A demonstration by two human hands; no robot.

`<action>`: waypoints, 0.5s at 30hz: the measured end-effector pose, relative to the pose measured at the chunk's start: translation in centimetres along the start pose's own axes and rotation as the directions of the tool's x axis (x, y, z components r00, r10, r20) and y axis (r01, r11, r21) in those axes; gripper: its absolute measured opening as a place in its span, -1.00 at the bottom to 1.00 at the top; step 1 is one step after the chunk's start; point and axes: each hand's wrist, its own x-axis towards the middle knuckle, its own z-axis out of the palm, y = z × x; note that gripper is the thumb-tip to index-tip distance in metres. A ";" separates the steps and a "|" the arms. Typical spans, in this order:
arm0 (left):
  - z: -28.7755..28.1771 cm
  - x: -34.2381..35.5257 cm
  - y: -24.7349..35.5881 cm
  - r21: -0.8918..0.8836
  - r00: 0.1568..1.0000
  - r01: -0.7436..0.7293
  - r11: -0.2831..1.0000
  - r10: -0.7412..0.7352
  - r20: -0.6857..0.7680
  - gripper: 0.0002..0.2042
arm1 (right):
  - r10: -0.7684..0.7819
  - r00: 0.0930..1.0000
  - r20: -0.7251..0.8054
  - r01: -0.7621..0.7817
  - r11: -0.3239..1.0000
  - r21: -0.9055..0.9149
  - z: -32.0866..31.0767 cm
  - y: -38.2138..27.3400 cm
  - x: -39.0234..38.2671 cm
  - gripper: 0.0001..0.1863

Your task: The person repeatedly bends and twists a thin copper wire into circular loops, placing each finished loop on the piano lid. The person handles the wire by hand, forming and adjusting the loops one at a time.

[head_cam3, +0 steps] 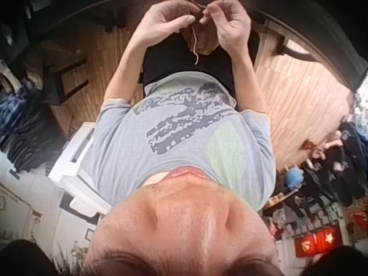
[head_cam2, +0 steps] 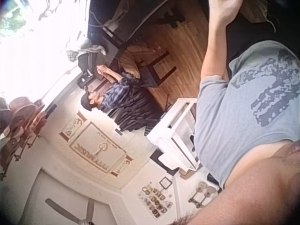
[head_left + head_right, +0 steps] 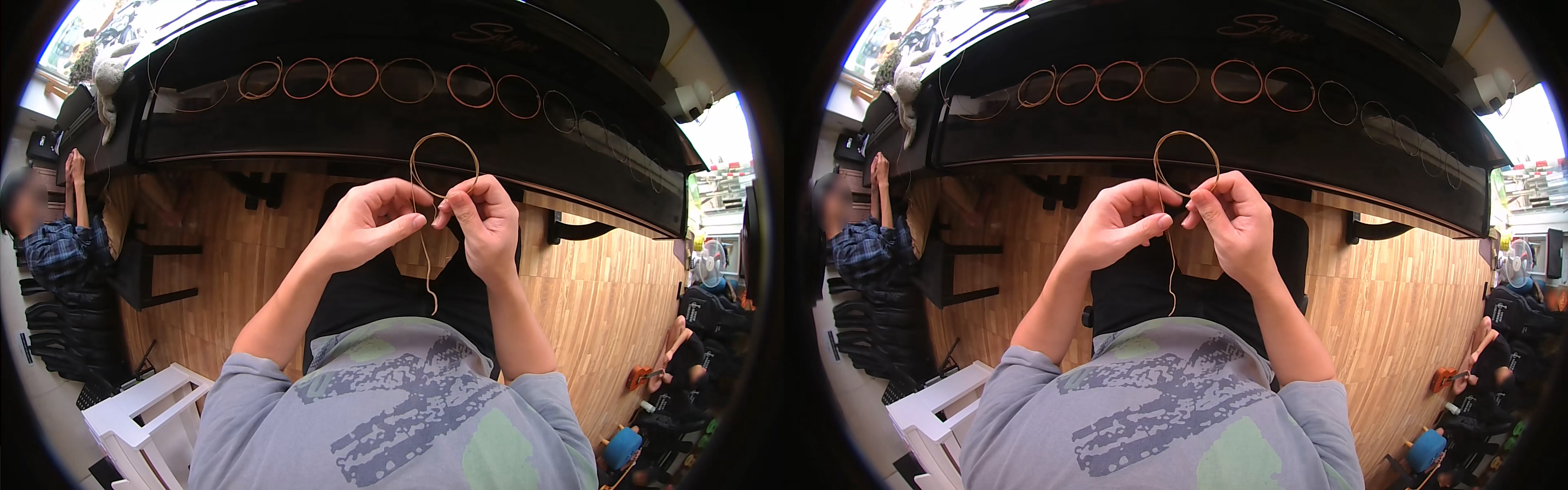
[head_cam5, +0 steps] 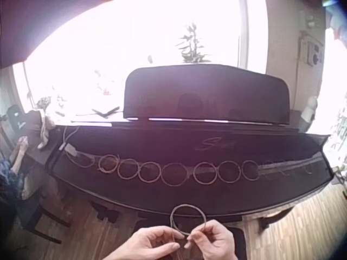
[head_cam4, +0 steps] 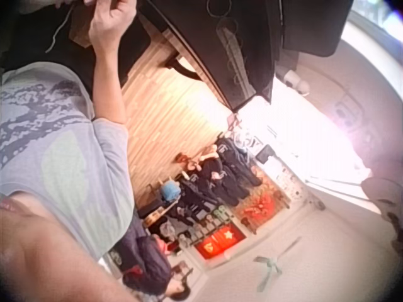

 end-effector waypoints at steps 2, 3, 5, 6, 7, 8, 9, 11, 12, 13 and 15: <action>0.2 0.0 0.0 -0.056 1.000 0.025 0.998 -0.025 0.008 -0.85 | -0.002 1.000 0.003 0.002 1.000 -0.004 0.0 -0.2 0.1 -0.87; 0.0 0.1 -0.1 -0.064 0.999 0.052 0.997 -0.051 0.017 -0.85 | -0.004 1.000 0.005 0.004 1.000 -0.005 0.0 -0.2 0.1 -0.87; 0.0 0.2 -0.1 -0.089 0.997 0.064 0.994 -0.068 -0.041 -0.87 | 0.010 1.000 -0.003 -0.010 0.998 0.058 0.0 -0.2 0.1 -0.86; 0.1 0.2 0.1 -0.109 0.993 0.047 0.993 -0.058 -0.107 -0.88 | 0.018 1.000 -0.008 -0.017 0.996 0.086 -0.1 -0.3 0.1 -0.86; 0.2 0.2 0.2 -0.128 0.984 0.028 0.991 -0.050 -0.172 -0.88 | 0.024 1.000 -0.005 -0.023 0.993 0.113 -0.3 -0.3 0.2 -0.85; 0.1 0.4 0.1 -0.114 0.967 -0.032 0.993 0.002 -0.255 -0.89 | 0.030 1.000 -0.001 -0.030 0.990 0.140 -0.5 -0.3 0.4 -0.85; -0.1 0.7 -0.4 -0.069 0.942 -0.148 0.987 0.120 -0.313 -0.90 | 0.036 0.999 0.004 -0.037 0.985 0.170 -0.6 -0.3 0.5 -0.84; -0.1 1.0 -0.6 -0.032 0.886 -0.304 0.952 0.270 -0.376 -0.91 | 0.066 0.998 0.017 -0.068 0.973 0.220 -0.4 -0.3 0.4 -0.84; 0.1 1.0 -0.7 -0.054 0.876 -0.343 0.938 0.299 -0.380 -0.92 | 0.081 0.996 0.024 -0.084 0.966 0.244 -0.3 -0.3 0.3 -0.84; 0.2 1.1 -0.9 -0.077 0.864 -0.382 0.921 0.327 -0.384 -0.92 | 0.093 0.995 0.028 -0.097 0.962 0.255 -0.3 -0.3 0.3 -0.83; 0.6 1.4 -1.4 -0.149 0.836 -0.468 0.871 0.382 -0.395 -0.92 | 0.118 0.992 0.038 -0.124 0.953 0.278 -0.1 -0.1 0.2 -0.83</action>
